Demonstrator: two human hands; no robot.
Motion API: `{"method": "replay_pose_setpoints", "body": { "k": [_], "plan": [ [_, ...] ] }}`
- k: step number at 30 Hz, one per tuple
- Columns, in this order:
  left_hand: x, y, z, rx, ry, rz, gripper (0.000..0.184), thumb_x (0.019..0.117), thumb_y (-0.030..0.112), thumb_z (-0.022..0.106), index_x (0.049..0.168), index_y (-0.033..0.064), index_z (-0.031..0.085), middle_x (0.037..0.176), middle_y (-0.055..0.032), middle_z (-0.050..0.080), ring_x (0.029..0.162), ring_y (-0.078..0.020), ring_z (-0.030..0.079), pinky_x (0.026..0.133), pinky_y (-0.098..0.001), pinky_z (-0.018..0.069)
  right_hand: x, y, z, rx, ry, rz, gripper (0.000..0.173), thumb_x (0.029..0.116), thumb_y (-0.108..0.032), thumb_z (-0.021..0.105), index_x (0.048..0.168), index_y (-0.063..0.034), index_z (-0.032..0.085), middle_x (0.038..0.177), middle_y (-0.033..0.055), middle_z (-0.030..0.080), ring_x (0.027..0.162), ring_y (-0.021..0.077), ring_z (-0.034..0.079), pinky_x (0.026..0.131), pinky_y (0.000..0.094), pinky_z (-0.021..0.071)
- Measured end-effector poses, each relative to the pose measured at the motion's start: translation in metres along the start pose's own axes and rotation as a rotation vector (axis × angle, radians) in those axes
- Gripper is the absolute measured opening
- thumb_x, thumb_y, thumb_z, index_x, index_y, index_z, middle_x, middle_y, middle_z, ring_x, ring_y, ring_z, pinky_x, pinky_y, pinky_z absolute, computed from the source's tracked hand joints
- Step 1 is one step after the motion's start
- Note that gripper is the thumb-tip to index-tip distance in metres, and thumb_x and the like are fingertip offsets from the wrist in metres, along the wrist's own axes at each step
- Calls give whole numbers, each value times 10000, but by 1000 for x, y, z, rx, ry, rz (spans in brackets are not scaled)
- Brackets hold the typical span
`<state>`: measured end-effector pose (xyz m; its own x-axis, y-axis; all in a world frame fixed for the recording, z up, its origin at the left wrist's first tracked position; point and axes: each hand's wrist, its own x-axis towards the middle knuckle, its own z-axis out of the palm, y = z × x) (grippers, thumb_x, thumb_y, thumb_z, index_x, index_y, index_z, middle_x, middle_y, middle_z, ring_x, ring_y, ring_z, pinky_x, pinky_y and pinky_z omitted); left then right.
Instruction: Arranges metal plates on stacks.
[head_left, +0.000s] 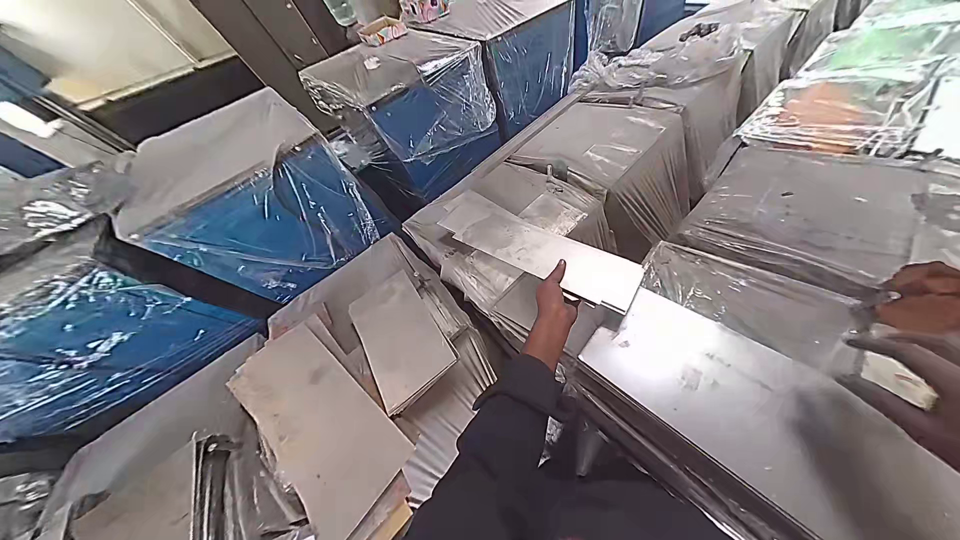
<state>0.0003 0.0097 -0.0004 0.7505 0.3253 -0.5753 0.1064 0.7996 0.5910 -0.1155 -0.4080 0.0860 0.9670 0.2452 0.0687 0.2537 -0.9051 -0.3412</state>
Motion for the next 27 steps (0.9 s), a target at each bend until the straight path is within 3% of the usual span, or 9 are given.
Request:
{"method": "replay_pose_setpoints", "body": {
  "k": [3, 6, 8, 10, 11, 15, 21, 24, 27],
  "plan": [
    [-4, 11, -13, 47, -4, -12, 424, 1037, 288, 608, 1344, 0, 559, 1223, -219, 662, 1075, -323, 685, 898, -528, 588, 91, -81, 20, -29, -33, -142, 493, 944, -487, 672, 1284, -130, 692, 1295, 231, 640, 1141, 474, 640, 878, 708, 511],
    [-13, 25, -31, 232, 40, 3, 473, 997, 232, 694, 1349, -43, 539, 1241, -244, 645, 1072, -328, 683, 885, -500, 599, 188, -148, 59, -31, -123, -130, 556, 977, -521, 661, 1378, -137, 637, 1383, 192, 597, 1212, 425, 613, 955, 670, 501],
    [-13, 33, -39, 348, 37, 64, 376, 955, 163, 743, 1211, -76, 607, 1027, -224, 695, 853, -278, 706, 745, -424, 615, 240, -175, 97, -71, -226, -91, 642, 1002, -582, 578, 1410, -87, 607, 1401, 226, 587, 1262, 444, 589, 994, 678, 481],
    [-10, 43, -43, 416, -10, 63, 300, 947, 118, 743, 1130, -86, 622, 891, -193, 702, 698, -227, 702, 651, -364, 621, 272, -192, 128, -133, -366, -60, 673, 1026, -645, 456, 1223, -45, 688, 1237, 230, 671, 1186, 435, 636, 948, 671, 501],
    [-10, 48, -43, 435, -38, 26, 303, 951, 108, 736, 1148, -82, 608, 904, -190, 696, 702, -222, 699, 656, -356, 620, 278, -198, 136, -147, -396, -38, 701, 1024, -680, 408, 1078, -52, 717, 1107, 219, 707, 1093, 427, 674, 875, 668, 524],
    [-8, 58, -40, 404, -53, -61, 293, 974, 116, 704, 1155, -84, 590, 887, -194, 700, 688, -223, 712, 631, -347, 624, 269, -209, 145, -125, -331, 25, 711, 988, -729, 424, 985, -72, 696, 921, 193, 697, 938, 408, 693, 767, 638, 534],
    [-4, 69, -40, 349, -57, -175, 412, 1030, 325, 634, 1231, -25, 552, 863, -185, 687, 661, -247, 702, 583, -374, 610, 261, -211, 144, -88, -232, 47, 736, 968, -699, 512, 1297, -43, 567, 1139, 243, 648, 1041, 440, 667, 839, 640, 539],
    [-4, 73, -42, 378, -66, -194, 436, 1024, 322, 641, 1302, 7, 524, 886, -196, 701, 686, -270, 716, 593, -389, 613, 254, -213, 140, -103, -210, 71, 780, 950, -720, 515, 1328, -38, 525, 1204, 254, 616, 1043, 451, 661, 819, 634, 542],
    [-8, 75, -46, 423, -51, -156, 462, 1030, 315, 636, 1345, 5, 501, 929, -211, 704, 708, -289, 723, 608, -412, 621, 251, -221, 122, -121, -250, 44, 747, 963, -714, 502, 1286, -42, 538, 1113, 238, 647, 1010, 444, 675, 805, 635, 540]
  ]
}}
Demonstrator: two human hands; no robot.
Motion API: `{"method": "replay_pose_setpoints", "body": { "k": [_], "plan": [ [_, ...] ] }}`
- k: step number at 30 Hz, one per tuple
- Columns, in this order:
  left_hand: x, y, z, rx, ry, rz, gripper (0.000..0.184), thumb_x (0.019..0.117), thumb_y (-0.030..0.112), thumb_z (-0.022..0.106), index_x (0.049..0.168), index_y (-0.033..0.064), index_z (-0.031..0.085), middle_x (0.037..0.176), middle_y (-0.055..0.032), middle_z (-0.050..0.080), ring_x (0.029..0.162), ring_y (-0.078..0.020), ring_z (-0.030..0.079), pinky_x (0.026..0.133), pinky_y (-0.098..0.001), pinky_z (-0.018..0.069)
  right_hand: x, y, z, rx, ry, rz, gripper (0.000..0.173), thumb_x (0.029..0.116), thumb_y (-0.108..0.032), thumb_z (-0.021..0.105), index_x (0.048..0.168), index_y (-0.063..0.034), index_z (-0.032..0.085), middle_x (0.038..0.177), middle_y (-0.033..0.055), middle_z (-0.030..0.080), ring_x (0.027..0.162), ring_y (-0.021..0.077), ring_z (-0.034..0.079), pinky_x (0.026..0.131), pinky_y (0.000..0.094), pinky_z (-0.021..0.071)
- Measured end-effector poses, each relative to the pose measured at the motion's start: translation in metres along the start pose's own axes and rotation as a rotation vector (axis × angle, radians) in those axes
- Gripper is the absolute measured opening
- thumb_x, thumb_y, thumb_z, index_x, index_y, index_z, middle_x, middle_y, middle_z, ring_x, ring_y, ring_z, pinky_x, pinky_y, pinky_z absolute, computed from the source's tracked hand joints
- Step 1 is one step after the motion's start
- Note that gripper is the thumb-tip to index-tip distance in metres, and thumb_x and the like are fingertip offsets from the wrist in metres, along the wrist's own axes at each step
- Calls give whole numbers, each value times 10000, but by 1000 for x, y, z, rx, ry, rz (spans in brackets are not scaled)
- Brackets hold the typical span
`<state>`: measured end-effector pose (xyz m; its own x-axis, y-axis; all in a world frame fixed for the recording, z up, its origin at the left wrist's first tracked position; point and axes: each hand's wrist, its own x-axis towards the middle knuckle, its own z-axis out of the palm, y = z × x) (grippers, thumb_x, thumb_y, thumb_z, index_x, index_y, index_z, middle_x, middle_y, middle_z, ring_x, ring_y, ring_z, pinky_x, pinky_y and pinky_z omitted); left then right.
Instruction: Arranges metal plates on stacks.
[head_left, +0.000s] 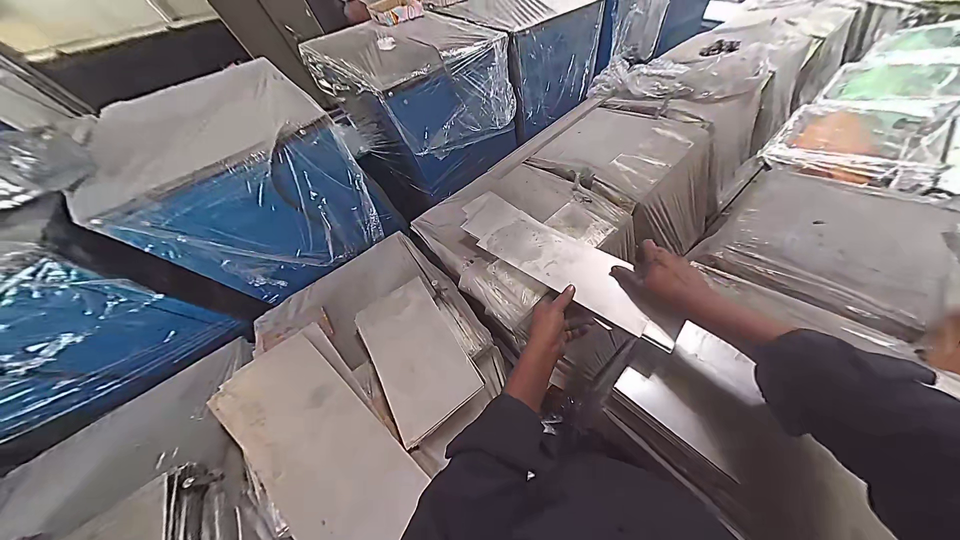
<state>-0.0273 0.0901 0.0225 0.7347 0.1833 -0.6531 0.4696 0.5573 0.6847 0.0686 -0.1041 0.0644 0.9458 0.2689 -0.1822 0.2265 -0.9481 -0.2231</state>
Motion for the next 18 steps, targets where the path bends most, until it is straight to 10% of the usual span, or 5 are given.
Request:
{"method": "replay_pose_setpoints", "body": {
  "k": [6, 9, 15, 18],
  "plan": [
    [-20, -10, -15, 58, 65, 66, 443, 1024, 329, 647, 1291, -14, 566, 992, -205, 711, 774, -280, 728, 668, -418, 628, -18, -21, -20, 28, -245, -109, 688, 1001, -682, 470, 1002, -22, 666, 972, 196, 680, 982, 382, 680, 815, 597, 534],
    [-18, -14, -19, -95, 27, 89, 457, 1024, 311, 644, 1321, -28, 570, 1122, -224, 719, 977, -333, 738, 828, -515, 633, -29, -22, -9, 173, -321, -148, 700, 1023, -647, 469, 1021, 28, 651, 975, 234, 661, 978, 403, 662, 844, 617, 512],
    [-38, -21, -24, -301, 182, 179, 318, 1007, 167, 651, 1243, -37, 592, 1036, -202, 717, 901, -276, 731, 794, -457, 627, -68, -39, -11, 272, -478, -191, 601, 1054, -573, 474, 1065, 11, 616, 978, 196, 628, 943, 350, 642, 827, 559, 503],
    [-48, -20, -28, -208, 230, 269, 317, 1003, 132, 655, 1251, -50, 581, 993, -199, 730, 844, -252, 747, 753, -420, 644, -57, -37, -17, 101, -216, -264, 649, 1019, -656, 456, 1007, -49, 688, 897, 186, 681, 898, 395, 683, 746, 613, 516]
  ]
}}
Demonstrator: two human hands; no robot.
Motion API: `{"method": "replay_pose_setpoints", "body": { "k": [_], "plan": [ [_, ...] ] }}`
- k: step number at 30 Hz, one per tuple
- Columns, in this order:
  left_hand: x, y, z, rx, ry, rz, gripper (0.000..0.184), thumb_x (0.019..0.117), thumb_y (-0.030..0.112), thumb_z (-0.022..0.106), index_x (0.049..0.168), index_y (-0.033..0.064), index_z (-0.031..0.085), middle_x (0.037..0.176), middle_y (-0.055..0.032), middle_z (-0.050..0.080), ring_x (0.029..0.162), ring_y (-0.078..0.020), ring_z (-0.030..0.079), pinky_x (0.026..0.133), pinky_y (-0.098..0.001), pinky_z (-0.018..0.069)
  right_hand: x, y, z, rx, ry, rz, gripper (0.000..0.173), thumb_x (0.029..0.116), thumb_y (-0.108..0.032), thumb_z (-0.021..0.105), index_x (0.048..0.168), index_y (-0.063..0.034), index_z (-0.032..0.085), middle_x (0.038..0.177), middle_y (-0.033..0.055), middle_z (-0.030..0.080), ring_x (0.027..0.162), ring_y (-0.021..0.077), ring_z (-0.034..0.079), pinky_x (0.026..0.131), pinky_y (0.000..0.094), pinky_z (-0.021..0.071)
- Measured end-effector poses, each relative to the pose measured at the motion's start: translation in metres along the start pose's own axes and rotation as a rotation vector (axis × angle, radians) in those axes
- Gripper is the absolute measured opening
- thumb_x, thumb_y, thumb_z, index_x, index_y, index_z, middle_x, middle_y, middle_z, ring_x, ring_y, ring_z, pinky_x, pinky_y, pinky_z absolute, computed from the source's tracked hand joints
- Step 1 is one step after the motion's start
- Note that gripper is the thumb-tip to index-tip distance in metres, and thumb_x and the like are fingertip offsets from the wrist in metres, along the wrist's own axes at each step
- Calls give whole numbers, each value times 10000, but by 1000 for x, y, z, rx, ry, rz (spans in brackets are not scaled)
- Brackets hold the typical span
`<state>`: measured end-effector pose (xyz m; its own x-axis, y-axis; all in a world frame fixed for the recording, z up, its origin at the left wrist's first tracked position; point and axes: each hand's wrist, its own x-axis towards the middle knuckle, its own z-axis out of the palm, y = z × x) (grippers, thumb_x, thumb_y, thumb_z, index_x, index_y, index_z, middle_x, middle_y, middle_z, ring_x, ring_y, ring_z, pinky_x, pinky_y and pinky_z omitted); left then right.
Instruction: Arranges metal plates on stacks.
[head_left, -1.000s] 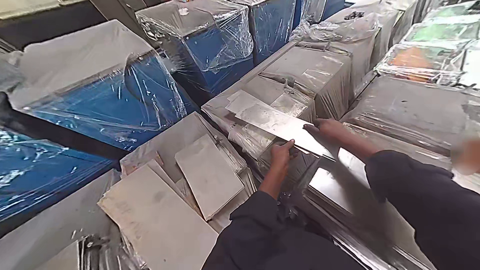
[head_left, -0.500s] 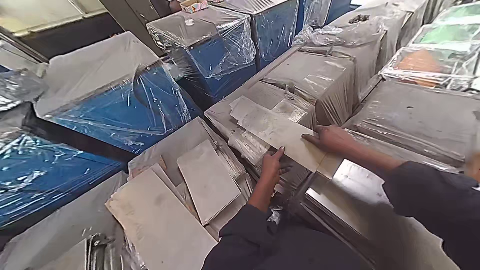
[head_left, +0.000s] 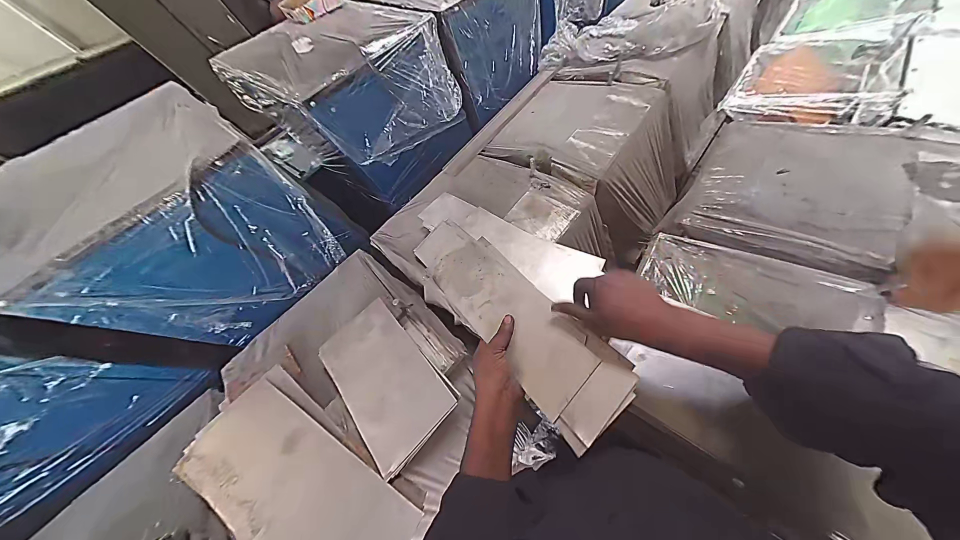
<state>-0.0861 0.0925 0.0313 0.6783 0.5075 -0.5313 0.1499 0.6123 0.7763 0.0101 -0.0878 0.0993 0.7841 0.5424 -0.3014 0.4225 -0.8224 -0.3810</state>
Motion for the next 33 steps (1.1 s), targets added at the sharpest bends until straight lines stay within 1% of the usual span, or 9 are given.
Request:
{"method": "replay_pose_setpoints", "body": {
  "k": [1, 3, 4, 6, 12, 15, 24, 28, 33],
  "plan": [
    [-4, 1, 0, 41, 14, 31, 294, 995, 110, 662, 1225, -58, 592, 960, -192, 736, 809, -237, 751, 727, -400, 649, 11, 7, 1, -62, 150, -20, 642, 990, -677, 496, 1030, -66, 693, 910, 174, 684, 885, 387, 692, 718, 592, 535],
    [-12, 3, 1, 115, 36, 74, 251, 977, 75, 678, 1173, -67, 614, 911, -172, 742, 765, -210, 751, 694, -366, 651, 39, 16, 3, -78, 212, 6, 830, 891, -771, 573, 1313, -58, 624, 1232, 231, 639, 1131, 418, 641, 884, 600, 531],
    [-15, 3, 0, 141, 42, 91, 247, 970, 70, 688, 1162, -71, 620, 901, -167, 744, 758, -206, 751, 690, -360, 650, 52, 18, 6, -52, 159, 25, 1009, 835, -825, 587, 1511, -84, 483, 1447, 257, 534, 1302, 433, 555, 1009, 620, 480],
    [-23, 5, -6, 160, 56, 122, 253, 965, 58, 693, 1163, -78, 616, 899, -166, 744, 759, -201, 751, 694, -354, 651, 66, 18, 18, 0, 23, 47, 1203, 768, -906, 562, 1652, -154, 245, 1644, 240, 318, 1474, 424, 392, 1108, 643, 402],
    [-38, 23, -40, 248, 184, 283, 242, 927, 26, 728, 1135, -52, 632, 878, -108, 753, 748, -138, 749, 682, -303, 650, 51, 17, 29, -95, -82, 16, 1199, 760, -871, 623, 1663, -199, 212, 1692, 247, 192, 1536, 435, 269, 1138, 670, 327],
    [-36, 31, -51, 291, 215, 335, 212, 928, 23, 728, 1109, -51, 645, 861, -105, 755, 732, -140, 751, 677, -298, 652, 50, 14, 34, -141, -26, -7, 1038, 826, -743, 669, 1632, -197, 308, 1640, 254, 313, 1466, 451, 381, 1057, 653, 415],
    [-37, 13, -56, 262, 214, 214, 201, 929, 48, 741, 1076, -64, 663, 857, -139, 758, 727, -174, 754, 672, -329, 652, 70, 40, -4, 410, 111, -99, 830, 744, -478, 898, 1445, -168, 579, 1409, 214, 565, 1214, 391, 599, 972, 646, 496],
    [-36, 6, -53, 238, 197, 197, 226, 924, 32, 742, 1097, -81, 652, 867, -155, 758, 732, -194, 760, 675, -345, 659, 98, 31, 4, 188, 128, -124, 814, 773, -599, 820, 1461, -242, 571, 1521, 164, 492, 1346, 408, 506, 1016, 687, 440],
    [-33, 3, -54, 246, 217, 192, 234, 919, 51, 755, 1090, -73, 653, 872, -155, 756, 738, -198, 758, 683, -352, 655, 98, 12, 33, -55, 91, -97, 767, 808, -694, 738, 1419, -250, 605, 1573, 214, 422, 1385, 468, 444, 1019, 688, 411]
  ]
}}
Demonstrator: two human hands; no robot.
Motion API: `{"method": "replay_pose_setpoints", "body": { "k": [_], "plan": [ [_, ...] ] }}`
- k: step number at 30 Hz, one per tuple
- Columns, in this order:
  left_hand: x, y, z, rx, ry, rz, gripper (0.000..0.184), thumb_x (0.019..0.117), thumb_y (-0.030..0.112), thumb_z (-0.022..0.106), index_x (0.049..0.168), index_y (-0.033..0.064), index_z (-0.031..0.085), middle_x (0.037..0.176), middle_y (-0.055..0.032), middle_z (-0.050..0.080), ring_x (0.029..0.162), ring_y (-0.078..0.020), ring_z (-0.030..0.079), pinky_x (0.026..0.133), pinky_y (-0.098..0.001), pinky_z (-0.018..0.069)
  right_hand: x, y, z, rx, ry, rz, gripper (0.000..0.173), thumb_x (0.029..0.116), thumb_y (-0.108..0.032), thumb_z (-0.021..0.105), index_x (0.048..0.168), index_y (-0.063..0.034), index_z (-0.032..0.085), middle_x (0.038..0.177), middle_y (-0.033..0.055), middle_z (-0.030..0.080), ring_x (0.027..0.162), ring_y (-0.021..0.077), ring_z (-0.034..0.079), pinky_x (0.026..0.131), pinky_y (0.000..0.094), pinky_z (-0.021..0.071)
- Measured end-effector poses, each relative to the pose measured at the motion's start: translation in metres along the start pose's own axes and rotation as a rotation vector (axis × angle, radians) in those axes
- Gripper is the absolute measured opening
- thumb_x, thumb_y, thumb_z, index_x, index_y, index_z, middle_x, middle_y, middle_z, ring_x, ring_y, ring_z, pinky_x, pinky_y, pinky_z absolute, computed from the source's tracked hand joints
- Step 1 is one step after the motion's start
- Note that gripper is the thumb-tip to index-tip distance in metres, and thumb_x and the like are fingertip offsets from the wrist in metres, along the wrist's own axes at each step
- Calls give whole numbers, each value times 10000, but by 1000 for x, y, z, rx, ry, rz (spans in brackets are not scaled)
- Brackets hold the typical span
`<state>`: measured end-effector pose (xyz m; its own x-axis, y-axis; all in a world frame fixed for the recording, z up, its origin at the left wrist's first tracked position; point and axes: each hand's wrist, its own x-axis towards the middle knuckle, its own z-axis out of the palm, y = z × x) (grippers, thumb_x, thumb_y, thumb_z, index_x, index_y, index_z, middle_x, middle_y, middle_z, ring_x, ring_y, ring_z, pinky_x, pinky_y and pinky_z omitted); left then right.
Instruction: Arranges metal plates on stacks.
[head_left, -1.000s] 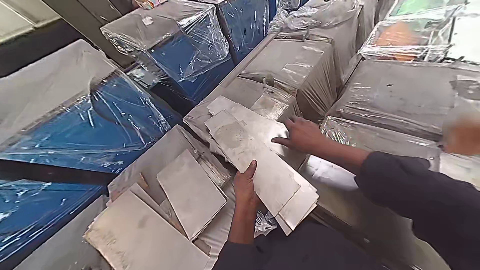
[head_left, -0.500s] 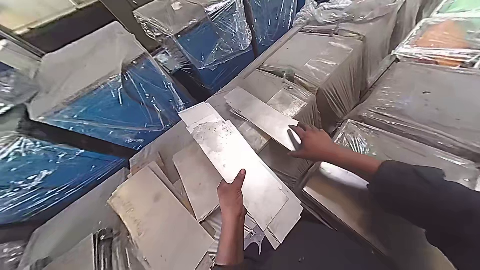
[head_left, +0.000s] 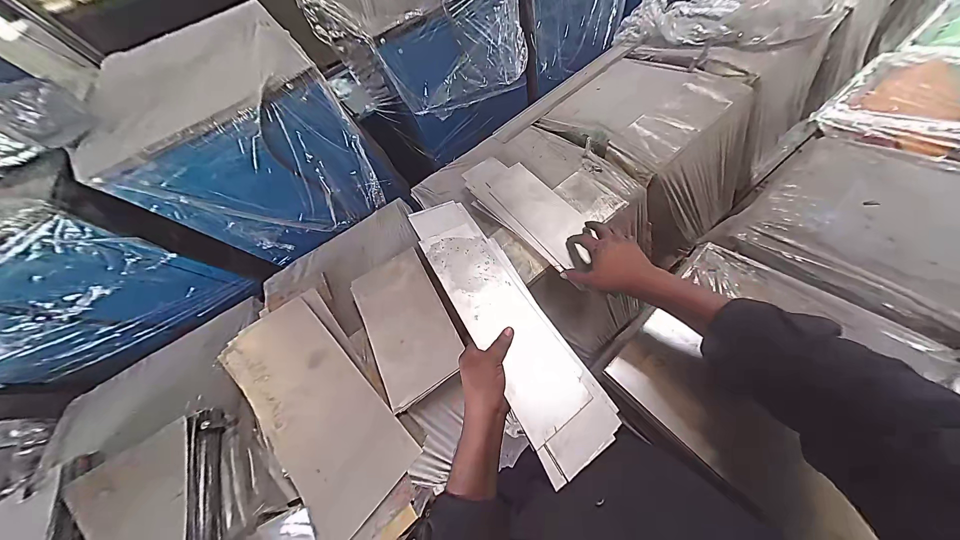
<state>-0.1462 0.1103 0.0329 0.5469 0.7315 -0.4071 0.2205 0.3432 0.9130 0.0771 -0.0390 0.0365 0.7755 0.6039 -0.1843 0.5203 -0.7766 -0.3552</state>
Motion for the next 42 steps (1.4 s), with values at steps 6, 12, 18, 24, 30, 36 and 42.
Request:
{"method": "replay_pose_setpoints", "body": {
  "k": [6, 12, 18, 24, 30, 36, 42],
  "plan": [
    [4, -2, 2, 25, -4, -9, 242, 918, 54, 758, 1095, -71, 650, 876, -159, 759, 742, -207, 763, 686, -362, 661, 0, -11, -3, -82, -58, 38, 812, 782, -672, 766, 1449, -252, 567, 1529, 234, 464, 1326, 479, 498, 947, 692, 457],
    [6, -3, -1, 28, -10, -20, 293, 905, 55, 774, 1135, -71, 642, 900, -167, 758, 754, -218, 765, 697, -372, 663, 15, 17, -29, 84, -63, -54, 675, 774, -556, 829, 1355, -260, 653, 1433, 164, 581, 1253, 406, 588, 937, 678, 496],
    [7, -3, -3, 16, -8, -29, 305, 902, 47, 775, 1147, -74, 639, 906, -170, 757, 761, -219, 766, 701, -375, 664, 34, 48, -61, -2, 25, -194, 667, 735, -565, 837, 1341, -332, 682, 1547, 100, 492, 1318, 391, 528, 965, 697, 418],
    [8, -3, -6, 25, -13, -34, 290, 902, 50, 776, 1133, -68, 646, 897, -162, 760, 755, -215, 765, 695, -368, 661, 41, 82, -37, 93, 114, -258, 552, 729, -519, 857, 1234, -325, 752, 1493, 105, 551, 1327, 387, 531, 970, 703, 434],
    [7, -4, -7, 9, -22, -29, 279, 899, 44, 776, 1119, -72, 650, 896, -161, 760, 754, -212, 765, 696, -367, 661, 32, 86, -22, 150, 232, -237, 545, 702, -549, 845, 1199, -337, 770, 1501, 90, 540, 1333, 365, 519, 956, 691, 423],
    [5, -5, -9, -61, -56, -38, 283, 912, 51, 766, 1133, -80, 646, 912, -179, 761, 774, -233, 769, 713, -381, 665, 45, 83, -53, 210, -62, -76, 953, 706, -533, 910, 1528, -306, 484, 1507, 238, 486, 1343, 451, 504, 1019, 699, 441],
    [4, 0, -2, -69, -55, -74, 308, 893, 72, 791, 1127, -72, 651, 898, -168, 759, 773, -216, 763, 705, -366, 658, 43, 52, -60, 7, -177, -23, 1025, 706, -631, 866, 1565, -272, 439, 1364, 287, 575, 1196, 488, 583, 920, 721, 471]
  ]
}}
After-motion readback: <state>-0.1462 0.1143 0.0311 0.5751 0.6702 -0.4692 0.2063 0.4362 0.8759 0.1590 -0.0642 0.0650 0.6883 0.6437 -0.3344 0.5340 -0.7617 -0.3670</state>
